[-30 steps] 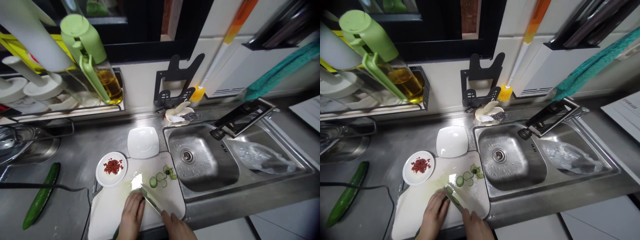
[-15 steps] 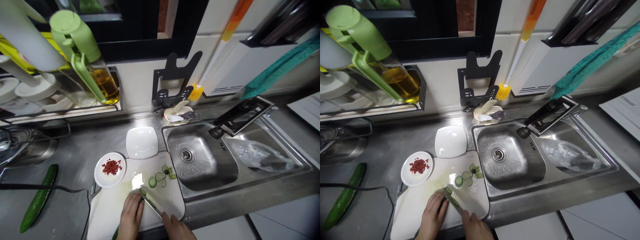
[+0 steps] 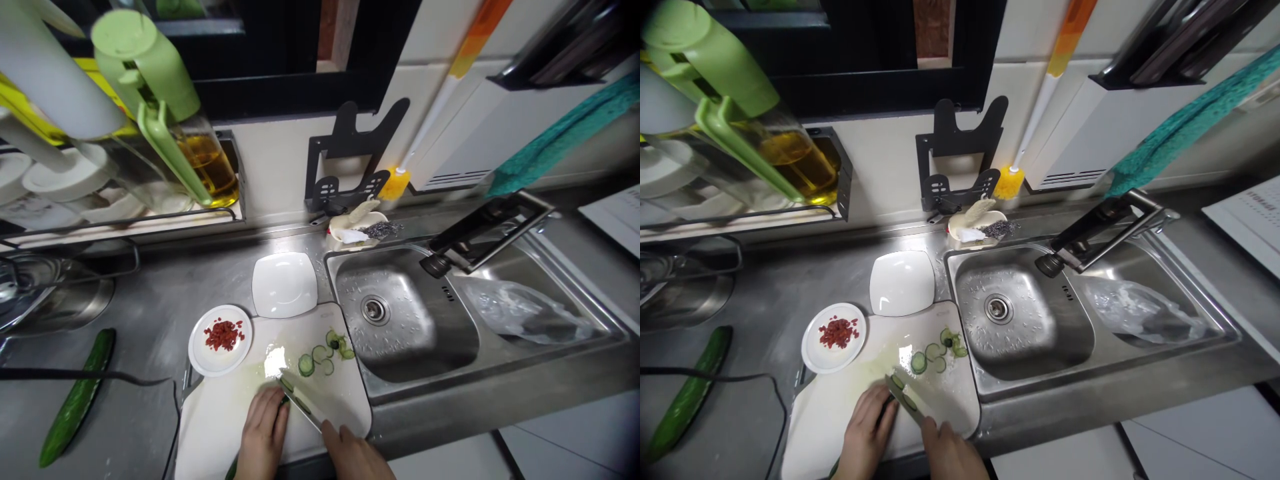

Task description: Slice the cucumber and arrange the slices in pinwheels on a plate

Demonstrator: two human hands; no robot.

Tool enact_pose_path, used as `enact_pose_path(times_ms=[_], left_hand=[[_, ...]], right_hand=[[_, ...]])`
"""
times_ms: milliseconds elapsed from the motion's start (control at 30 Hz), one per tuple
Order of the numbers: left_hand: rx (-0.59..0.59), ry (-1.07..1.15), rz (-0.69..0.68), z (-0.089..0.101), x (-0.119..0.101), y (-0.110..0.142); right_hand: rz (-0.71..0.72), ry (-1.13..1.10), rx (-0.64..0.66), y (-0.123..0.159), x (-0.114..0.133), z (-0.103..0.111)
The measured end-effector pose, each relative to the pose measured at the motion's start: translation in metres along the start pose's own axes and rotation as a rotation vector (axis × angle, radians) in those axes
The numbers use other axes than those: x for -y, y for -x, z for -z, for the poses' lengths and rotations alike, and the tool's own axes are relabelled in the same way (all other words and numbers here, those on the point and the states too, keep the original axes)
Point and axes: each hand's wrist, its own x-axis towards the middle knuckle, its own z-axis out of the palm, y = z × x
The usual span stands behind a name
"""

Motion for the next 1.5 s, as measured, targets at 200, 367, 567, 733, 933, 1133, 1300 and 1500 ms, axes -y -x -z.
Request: enact_pose_path(times_ms=[200,367,567,733,933,1133,1300,1500], left_hand=[[-0.012,0.003,0.007,-0.002,0.002,0.003],[0.015,0.019,0.014,-0.001,0.001,0.002],[0.016,0.016,0.016,0.001,-0.002,-0.001],[0.023,0.020,0.026,0.001,-0.001,0.000],[0.023,0.010,0.012,0.000,-0.001,0.000],[0.019,0.012,-0.002,-0.001,0.000,0.001],[0.017,0.022,0.007,-0.001,0.001,0.001],[0.013,0.042,0.013,0.000,-0.001,0.000]], right_hand=[[0.013,0.007,0.053,-0.004,0.002,0.009],[0.016,-0.003,0.071,-0.008,0.003,0.010],[0.016,-0.033,0.052,-0.012,0.004,0.006],[0.030,-0.003,0.007,-0.014,0.006,0.006],[0.031,0.012,-0.044,-0.017,0.009,0.003],[0.003,0.005,-0.061,-0.025,0.014,-0.004],[0.035,0.048,-0.123,-0.033,0.016,-0.015],[0.008,0.070,-0.140,-0.039,0.022,-0.016]])
